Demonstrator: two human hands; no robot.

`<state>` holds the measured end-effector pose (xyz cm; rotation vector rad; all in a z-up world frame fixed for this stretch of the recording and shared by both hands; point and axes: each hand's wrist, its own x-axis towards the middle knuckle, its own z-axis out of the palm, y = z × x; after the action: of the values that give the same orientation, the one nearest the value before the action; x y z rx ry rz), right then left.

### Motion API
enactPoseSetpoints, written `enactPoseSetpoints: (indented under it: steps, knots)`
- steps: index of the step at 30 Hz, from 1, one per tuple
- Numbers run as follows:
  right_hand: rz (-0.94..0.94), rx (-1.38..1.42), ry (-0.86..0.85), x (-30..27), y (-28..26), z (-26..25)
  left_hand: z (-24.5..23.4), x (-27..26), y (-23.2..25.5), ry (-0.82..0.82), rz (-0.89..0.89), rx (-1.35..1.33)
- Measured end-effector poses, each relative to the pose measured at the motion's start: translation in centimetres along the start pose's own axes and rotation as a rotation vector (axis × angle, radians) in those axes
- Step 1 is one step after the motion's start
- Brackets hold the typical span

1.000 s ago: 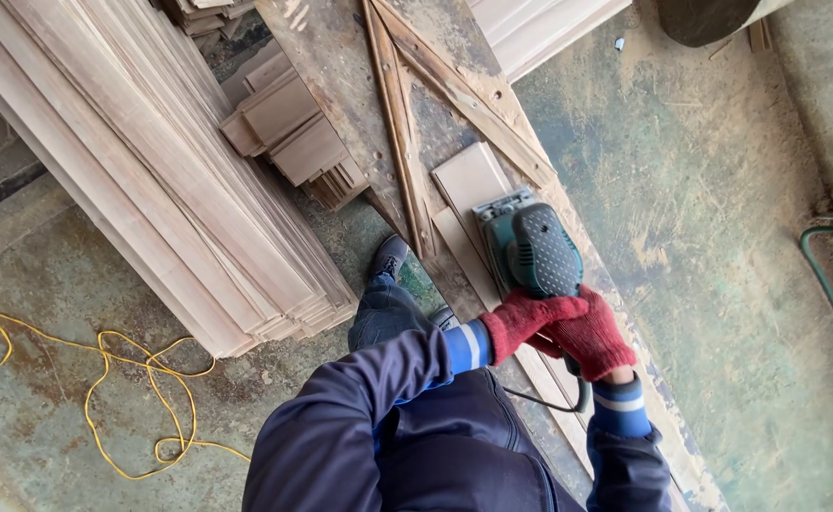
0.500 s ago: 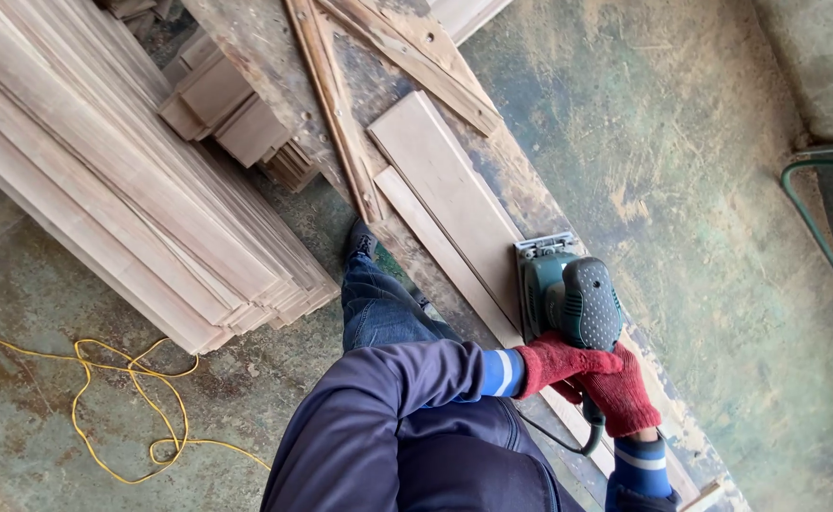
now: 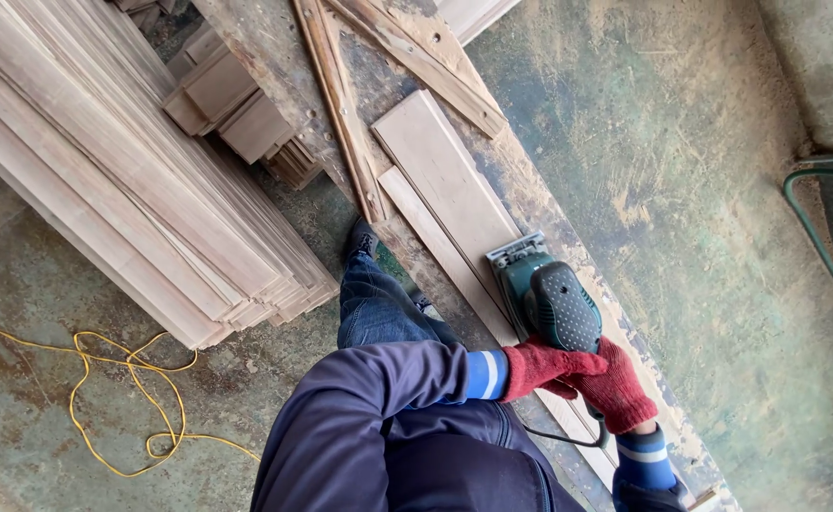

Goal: Sanding a piece of wood using both an orbital sander and a sanding block.

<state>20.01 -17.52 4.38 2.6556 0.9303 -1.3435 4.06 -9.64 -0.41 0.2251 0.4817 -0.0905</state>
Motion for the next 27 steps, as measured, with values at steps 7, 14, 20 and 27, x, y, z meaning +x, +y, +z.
enactPoseSetpoints:
  steps: [7,14,20,27]
  knots:
    - [-0.051,-0.099,-0.061,1.4,-11.6,0.3,-4.1,-3.3,5.1,0.106,0.093,-0.112]
    - [0.062,-0.147,0.008,2.2,-27.2,1.9,-9.0,-5.2,11.3,0.268,0.181,-0.174]
    - [-0.057,-0.146,0.071,5.0,-33.9,2.6,-12.2,-9.0,18.1,0.327,0.285,-0.128]
    - [-0.187,-0.136,0.016,6.7,-42.4,1.8,-14.4,-13.0,25.9,0.362,0.323,-0.151]
